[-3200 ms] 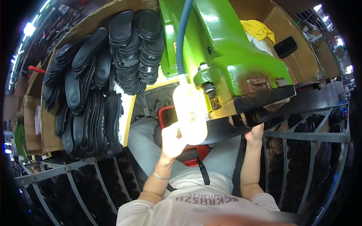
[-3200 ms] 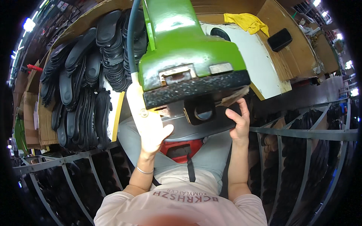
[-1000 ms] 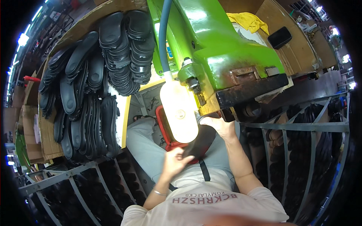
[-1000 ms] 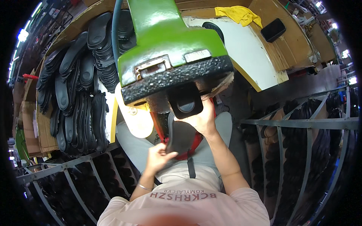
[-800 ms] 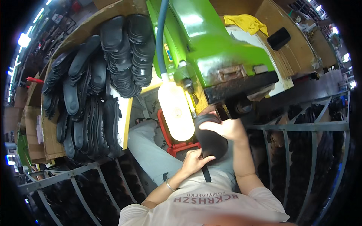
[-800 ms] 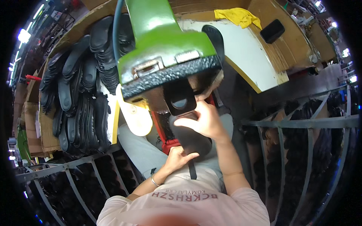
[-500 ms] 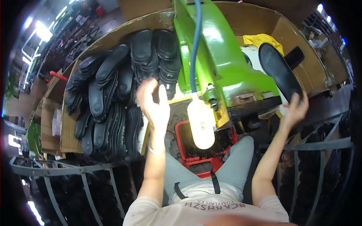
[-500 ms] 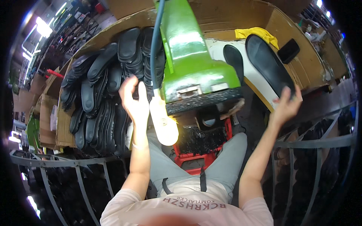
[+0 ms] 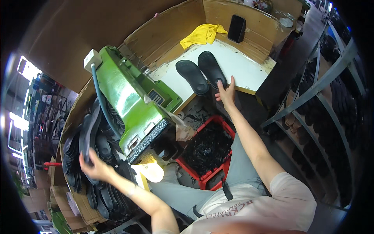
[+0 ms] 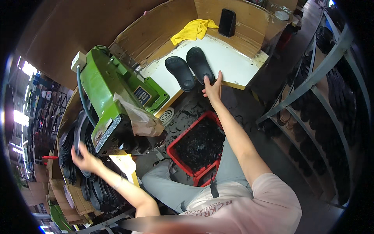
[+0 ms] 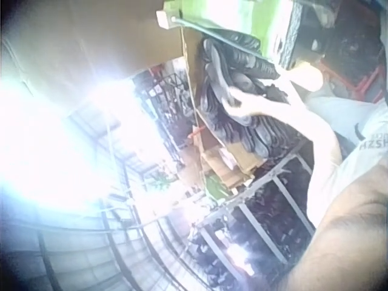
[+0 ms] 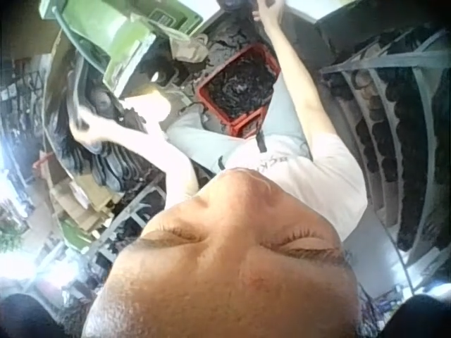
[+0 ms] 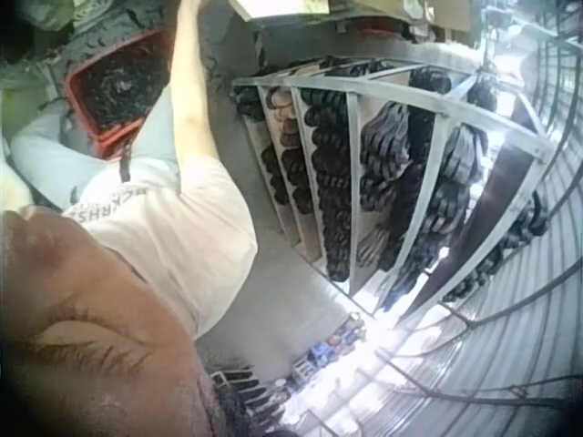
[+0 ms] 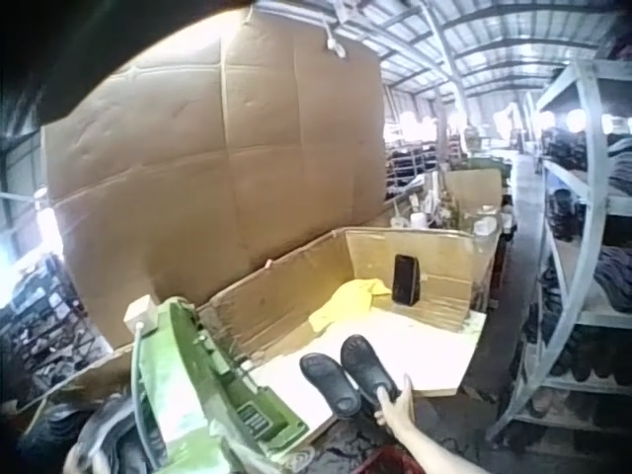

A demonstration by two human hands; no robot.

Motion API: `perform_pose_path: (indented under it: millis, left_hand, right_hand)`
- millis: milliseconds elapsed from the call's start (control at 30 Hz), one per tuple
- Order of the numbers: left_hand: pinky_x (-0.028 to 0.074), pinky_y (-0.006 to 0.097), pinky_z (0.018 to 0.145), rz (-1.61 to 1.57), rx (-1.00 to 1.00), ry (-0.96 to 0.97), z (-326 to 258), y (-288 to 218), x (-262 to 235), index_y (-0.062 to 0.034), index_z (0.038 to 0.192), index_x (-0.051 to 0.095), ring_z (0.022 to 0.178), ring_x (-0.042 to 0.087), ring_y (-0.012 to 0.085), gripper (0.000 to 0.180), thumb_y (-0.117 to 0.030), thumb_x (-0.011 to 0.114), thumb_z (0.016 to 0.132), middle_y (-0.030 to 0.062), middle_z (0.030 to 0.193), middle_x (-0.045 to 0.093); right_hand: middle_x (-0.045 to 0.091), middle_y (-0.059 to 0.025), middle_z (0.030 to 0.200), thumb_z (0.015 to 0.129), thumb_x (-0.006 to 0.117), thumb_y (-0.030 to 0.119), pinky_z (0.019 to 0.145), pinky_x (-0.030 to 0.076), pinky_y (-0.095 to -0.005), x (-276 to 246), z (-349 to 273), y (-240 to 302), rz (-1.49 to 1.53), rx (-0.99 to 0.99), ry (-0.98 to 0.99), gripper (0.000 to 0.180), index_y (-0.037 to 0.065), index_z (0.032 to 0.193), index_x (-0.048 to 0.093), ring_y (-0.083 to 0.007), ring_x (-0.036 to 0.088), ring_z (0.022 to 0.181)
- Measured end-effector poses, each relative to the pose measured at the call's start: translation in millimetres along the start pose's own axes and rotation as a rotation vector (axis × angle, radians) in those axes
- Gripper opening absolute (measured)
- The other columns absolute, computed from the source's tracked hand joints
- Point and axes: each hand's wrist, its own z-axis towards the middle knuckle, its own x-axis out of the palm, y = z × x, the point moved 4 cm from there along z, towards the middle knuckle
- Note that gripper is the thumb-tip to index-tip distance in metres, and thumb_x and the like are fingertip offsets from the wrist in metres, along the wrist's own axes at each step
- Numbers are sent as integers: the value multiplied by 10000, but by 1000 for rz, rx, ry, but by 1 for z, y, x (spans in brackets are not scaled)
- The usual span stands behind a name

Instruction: The recorder trims the edges of shoe soles using a specialized industrial grinding or trimming machine.

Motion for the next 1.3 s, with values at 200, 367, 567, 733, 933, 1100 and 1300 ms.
perform_pose_path:
  millis: [200, 367, 567, 733, 933, 1100, 1300]
  left_hand:
    - [499, 454, 905, -556, -65, -34, -79, -41, -137, 21, 1275, 414, 1102, 537, 345, 516, -198, 616, 853, 230, 1243, 493]
    - [495, 399, 898, -476, -574, 359, -164, -48, -131, 0, 1233, 439, 1049, 560, 286, 603, -259, 711, 762, 167, 1167, 533]
    - [480, 378, 906, -640, -848, 387, -216, -61, -110, -1, 1235, 439, 1004, 572, 262, 654, -234, 752, 710, 153, 1128, 554]
    - [462, 392, 927, -640, -861, 367, -222, -59, -104, 9, 1251, 421, 1016, 562, 276, 680, -243, 740, 706, 159, 1115, 545]
    - [468, 449, 948, -814, -936, 452, -225, -52, -97, -55, 1280, 441, 1081, 560, 295, 598, -170, 693, 749, 182, 1215, 546]
    - [435, 474, 943, -1048, -1427, 366, -255, -42, -66, -11, 1194, 525, 1048, 565, 325, 522, -287, 586, 757, 183, 1155, 584]
    - [424, 549, 926, -1204, -1909, 477, -345, -13, 12, -13, 1025, 559, 1004, 561, 314, 364, -225, 537, 729, 152, 1024, 591]
  right_hand:
    - [373, -213, 1143, 699, 771, 223, 882, 358, -418, 9, -76, 9, -730, -585, 19, 990, 115, 1466, 154, -324, 428, 985]
    - [306, -270, 1380, 824, 626, 220, 1036, 220, -521, 65, -74, 22, -933, -1005, 171, 545, 63, 1315, 448, -412, 272, 1302]
    - [510, -222, 1248, 874, 559, 173, 988, 329, -466, 72, -36, -6, -905, -1115, 205, 398, -48, 1200, 505, -357, 438, 1214]
    - [535, -224, 1213, 876, 565, 164, 951, 368, -458, 70, -37, -3, -830, -1128, 178, 373, -55, 1173, 512, -359, 480, 1174]
    - [561, -209, 1182, 869, 578, 147, 932, 385, -438, 69, -43, 3, -827, -1156, 177, 356, -51, 1159, 519, -348, 505, 1148]
    - [621, -191, 991, 860, 602, 117, 724, 488, -414, 51, -57, 19, -664, -949, 134, 276, -23, 1086, 527, -359, 613, 877]
    - [614, -197, 849, 865, 608, 120, 605, 492, -423, -3, -96, 31, -596, -914, 107, 259, -8, 1068, 511, -387, 611, 735]
